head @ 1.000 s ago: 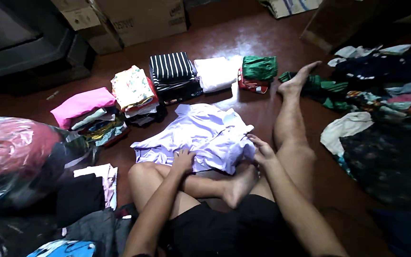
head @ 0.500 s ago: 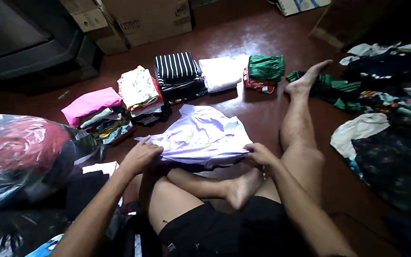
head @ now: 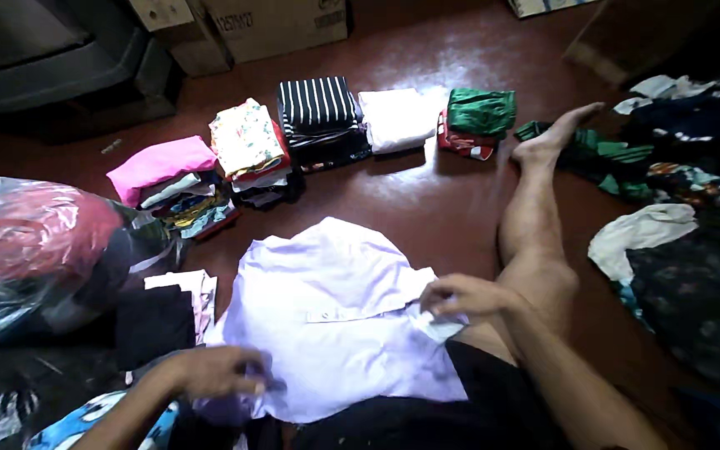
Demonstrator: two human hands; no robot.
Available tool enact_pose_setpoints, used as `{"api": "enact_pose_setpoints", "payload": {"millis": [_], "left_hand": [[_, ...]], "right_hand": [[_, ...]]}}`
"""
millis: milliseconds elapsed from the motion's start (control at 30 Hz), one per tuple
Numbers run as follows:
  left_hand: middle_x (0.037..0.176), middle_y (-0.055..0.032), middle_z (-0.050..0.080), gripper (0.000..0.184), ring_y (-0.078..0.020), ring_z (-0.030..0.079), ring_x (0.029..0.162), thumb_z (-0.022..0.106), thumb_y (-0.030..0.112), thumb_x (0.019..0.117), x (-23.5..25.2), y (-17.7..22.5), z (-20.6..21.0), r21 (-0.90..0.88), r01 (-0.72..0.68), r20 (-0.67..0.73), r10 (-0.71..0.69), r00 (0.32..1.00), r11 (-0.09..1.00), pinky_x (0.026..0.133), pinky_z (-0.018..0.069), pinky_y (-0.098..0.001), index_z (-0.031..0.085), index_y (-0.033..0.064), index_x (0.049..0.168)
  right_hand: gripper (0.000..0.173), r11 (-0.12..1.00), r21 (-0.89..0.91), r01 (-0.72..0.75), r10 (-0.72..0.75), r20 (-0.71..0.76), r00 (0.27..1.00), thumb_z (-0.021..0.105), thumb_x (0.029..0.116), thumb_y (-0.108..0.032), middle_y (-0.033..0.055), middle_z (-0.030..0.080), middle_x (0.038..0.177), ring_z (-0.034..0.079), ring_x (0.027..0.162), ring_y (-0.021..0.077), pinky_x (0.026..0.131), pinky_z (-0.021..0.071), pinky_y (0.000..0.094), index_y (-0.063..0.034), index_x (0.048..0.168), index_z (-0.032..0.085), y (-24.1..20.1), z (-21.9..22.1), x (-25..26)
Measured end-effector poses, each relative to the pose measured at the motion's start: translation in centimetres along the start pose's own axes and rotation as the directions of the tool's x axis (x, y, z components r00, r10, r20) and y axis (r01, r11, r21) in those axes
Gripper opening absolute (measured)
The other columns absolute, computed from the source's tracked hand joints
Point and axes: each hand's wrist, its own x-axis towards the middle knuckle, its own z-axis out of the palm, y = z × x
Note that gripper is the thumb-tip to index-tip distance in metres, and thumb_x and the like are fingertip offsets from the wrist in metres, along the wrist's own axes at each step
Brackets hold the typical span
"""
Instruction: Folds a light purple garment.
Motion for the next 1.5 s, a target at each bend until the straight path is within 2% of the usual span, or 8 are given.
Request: {"api": "enact_pose_setpoints", "payload": {"millis": [167,267,400,567,667,800,1167,1500], "left_hand": [[0.128,-0.0275,0.063,0.063,-0.0443,0.061,0.121,0.056,0.053,0.1010,4.7,-7.1,-5.5,-0.221,0.263,-0.623,-0.344,0.703,0.939,0.103,0.0451,-0.0671,0.061,-0.0005,0.133],[0.141,-0.0278,0.055,0.075,-0.0405,0.057,0.128,0.053,0.058,0.1017,8.9,-11.7,-5.6,-0.619,0.041,-0.588,-0.497,0.638,0.784,0.107,0.0452,-0.0603,0.046,-0.0002,0.149],[0.113,-0.0166,0.071,0.078,-0.0301,0.069,0.100,0.046,0.074,0.0956,13.5,-12.7,-4.0,-0.907,-0.162,-0.387,-0.616,0.686,0.390,0.086,0.0576,-0.0534,0.064,0.0068,0.130],[0.082,-0.0022,0.065,0.020,-0.0120,0.062,0.068,0.054,0.027,0.1013,12.4,-12.8,-5.5,-0.846,-0.378,-0.533,-0.551,0.642,0.376,0.062,0.0528,-0.0317,0.063,0.0100,0.109],[0.103,-0.0076,0.070,0.027,-0.0180,0.069,0.094,0.048,0.025,0.1057,10.1,-11.8,-6.4,-0.722,-0.674,-0.645,-0.502,0.576,0.154,0.086,0.0590,-0.0422,0.059,0.0063,0.122],[0.111,-0.0067,0.071,0.032,-0.0183,0.070,0.103,0.041,0.024,0.1057,8.8,-9.7,-6.5,-0.577,-0.817,-0.740,-0.423,0.523,-0.001,0.091,0.0584,-0.0441,0.058,0.0110,0.129],[0.084,0.0136,0.063,0.023,0.0027,0.062,0.074,0.035,0.027,0.1093,-1.9,0.8,-17.3,-0.133,-0.868,-0.991,-0.075,0.110,0.479,0.067,0.0554,-0.0191,0.058,0.0251,0.109],[0.102,0.0104,0.068,0.019,-0.0014,0.065,0.081,0.065,0.026,0.0982,-6.0,3.4,-11.4,0.307,-0.887,-0.939,0.260,-0.224,0.344,0.069,0.0568,-0.0194,0.064,0.0241,0.117]], "right_hand": [[0.062,0.920,-0.030,-0.390,0.328,-0.483,0.812,0.073,0.0904,-0.047,0.0199,0.064,0.128,0.062,0.118,0.0352,0.102,0.0494,0.0568,-0.0059,0.136,0.060,4.2,2.4,9.2],[0.086,0.824,-0.013,-0.567,0.446,-0.601,0.663,0.075,0.0843,-0.056,0.0262,0.051,0.146,0.047,0.135,0.0471,0.106,0.0408,0.0690,-0.0060,0.149,0.049,4.8,3.8,13.1],[0.081,0.733,0.067,-0.677,0.559,-0.626,0.544,0.077,0.0807,-0.055,0.0189,0.069,0.124,0.063,0.118,0.0396,0.100,0.0458,0.0660,-0.0115,0.145,0.052,5.9,3.9,17.0],[0.031,0.772,0.592,-0.230,0.474,-0.296,0.829,0.073,0.0876,-0.013,0.0090,0.070,0.095,0.068,0.083,0.0184,0.076,0.0581,0.0406,-0.0037,0.117,0.066,4.1,1.8,17.7],[0.024,0.485,0.865,0.129,0.344,-0.325,0.881,0.061,0.0932,-0.014,0.0051,0.069,0.092,0.068,0.082,0.0148,0.074,0.0590,0.0367,-0.0095,0.117,0.062,2.6,-0.7,15.9],[0.023,0.530,0.789,0.311,0.181,-0.464,0.867,0.059,0.0930,-0.025,-0.0026,0.070,0.091,0.068,0.080,0.0084,0.071,0.0591,0.0321,-0.0194,0.115,0.062,0.4,-4.8,13.2],[0.026,0.918,0.231,0.323,-0.022,-0.782,0.623,0.059,0.0985,-0.007,0.0017,0.073,0.100,0.071,0.086,0.0112,0.080,0.0619,0.0343,-0.0087,0.125,0.061,-14.0,-17.8,7.7],[0.023,0.779,-0.257,0.573,-0.415,-0.895,0.163,0.049,0.1064,-0.012,-0.0098,0.069,0.116,0.065,0.110,0.0049,0.102,0.0543,0.0303,-0.0182,0.125,0.060,-16.2,-13.0,-2.6]]}}
